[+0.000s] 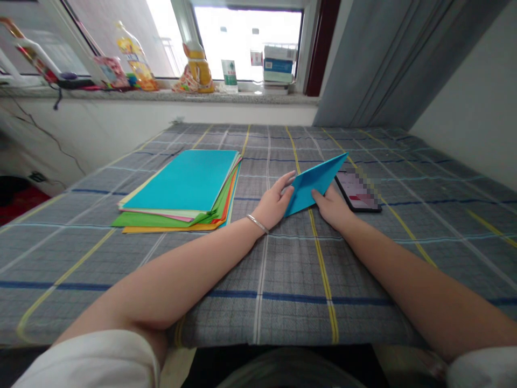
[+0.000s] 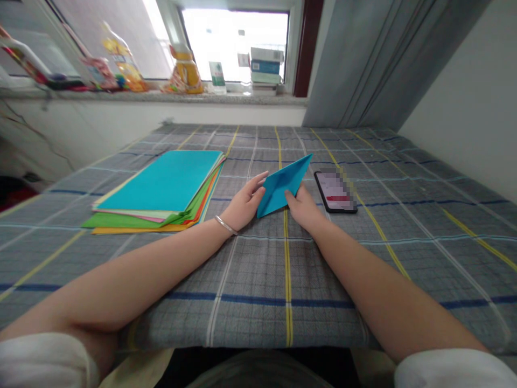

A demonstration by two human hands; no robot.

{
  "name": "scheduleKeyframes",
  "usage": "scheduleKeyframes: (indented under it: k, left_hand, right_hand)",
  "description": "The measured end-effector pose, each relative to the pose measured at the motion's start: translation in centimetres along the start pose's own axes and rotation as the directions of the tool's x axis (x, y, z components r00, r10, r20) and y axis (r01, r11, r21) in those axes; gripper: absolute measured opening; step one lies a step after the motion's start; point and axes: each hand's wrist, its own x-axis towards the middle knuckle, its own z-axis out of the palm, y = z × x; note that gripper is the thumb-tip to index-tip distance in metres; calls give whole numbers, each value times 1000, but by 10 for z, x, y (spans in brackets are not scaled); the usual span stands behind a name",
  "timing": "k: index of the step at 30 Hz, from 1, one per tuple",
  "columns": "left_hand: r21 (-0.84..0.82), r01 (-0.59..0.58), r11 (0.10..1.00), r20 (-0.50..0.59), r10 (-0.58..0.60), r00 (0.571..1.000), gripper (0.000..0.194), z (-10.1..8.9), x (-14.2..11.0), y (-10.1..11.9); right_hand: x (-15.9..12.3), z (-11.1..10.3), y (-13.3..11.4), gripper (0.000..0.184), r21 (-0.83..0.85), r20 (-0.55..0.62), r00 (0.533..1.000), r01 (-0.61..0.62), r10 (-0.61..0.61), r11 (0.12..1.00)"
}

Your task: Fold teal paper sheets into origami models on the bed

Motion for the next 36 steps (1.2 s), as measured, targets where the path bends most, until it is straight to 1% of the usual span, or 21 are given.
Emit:
scheduleKeyframes:
  k: [4,7,10,12,15,17,19,21,23,25,27,29,32,34,36]
  left_hand:
    - [192,60,980,-69,-48,996,53,-2,-2,6]
    - [325,102,940,-76,-81,994,57,-5,-5,14]
    - [404,111,908,-70,-91,993,59,-7,-5,17]
    - [401,118,908,-86,-91,992,54,-8,-3,14]
    - [299,132,945,-146,-91,985,42,-10,3,5]
    - [254,134,958,-163,-94,982,38,-11,7,0]
    - [236,131,963,-159,-95,983,37,-13,10,-3]
    - [240,118,963,-142,-86,986,36,-14,11,-3]
    - [269,100,958,-122,-69,990,36,-15,10,-3]
    - [305,80,949,-102,-51,994,37,-14,9,-1]
    - [322,54,945,-82,-28,996,37,-14,8,0]
    - [325,25,945,-64,-4,998,38,-14,8,1]
    - [349,17,937,-33,-6,999,39,-18,8,1]
    - [385,25,922,-7,-24,1000,41,-23,9,1]
    - [446,9,895,34,-27,999,43,-28,9,0]
  right_hand:
    - [-1,0,1,41,-6,15,999,35,-35,999]
    - [-2,-1,-1,36,-35,57,997,61,-59,998]
    - [-2,-3,-4,32,-108,79,995,71,-62,992]
    - [-3,-4,-6,31,-160,92,994,77,-63,984]
    - [-3,-4,-9,31,-185,118,991,82,-61,979]
    - [-2,-3,-10,33,-173,140,986,115,-91,978]
    - [-1,-2,-9,34,-169,147,980,162,-137,972]
    - [0,-1,-8,36,-169,107,981,176,-159,970]
    - [-1,-1,-7,44,-159,34,987,158,-154,975]
    - [-1,-2,-7,45,-155,-49,987,140,-150,978]
    - [-2,-4,-9,35,-185,-119,980,137,-160,973]
    - [-3,-6,-10,22,-247,-147,976,121,-161,961]
    - [-2,-10,-12,9,-353,-124,984,76,-128,932]
    - [-1,-13,-11,5,-395,-94,990,59,-105,917]
    - [-1,-15,-10,4,-415,-62,995,50,-83,908]
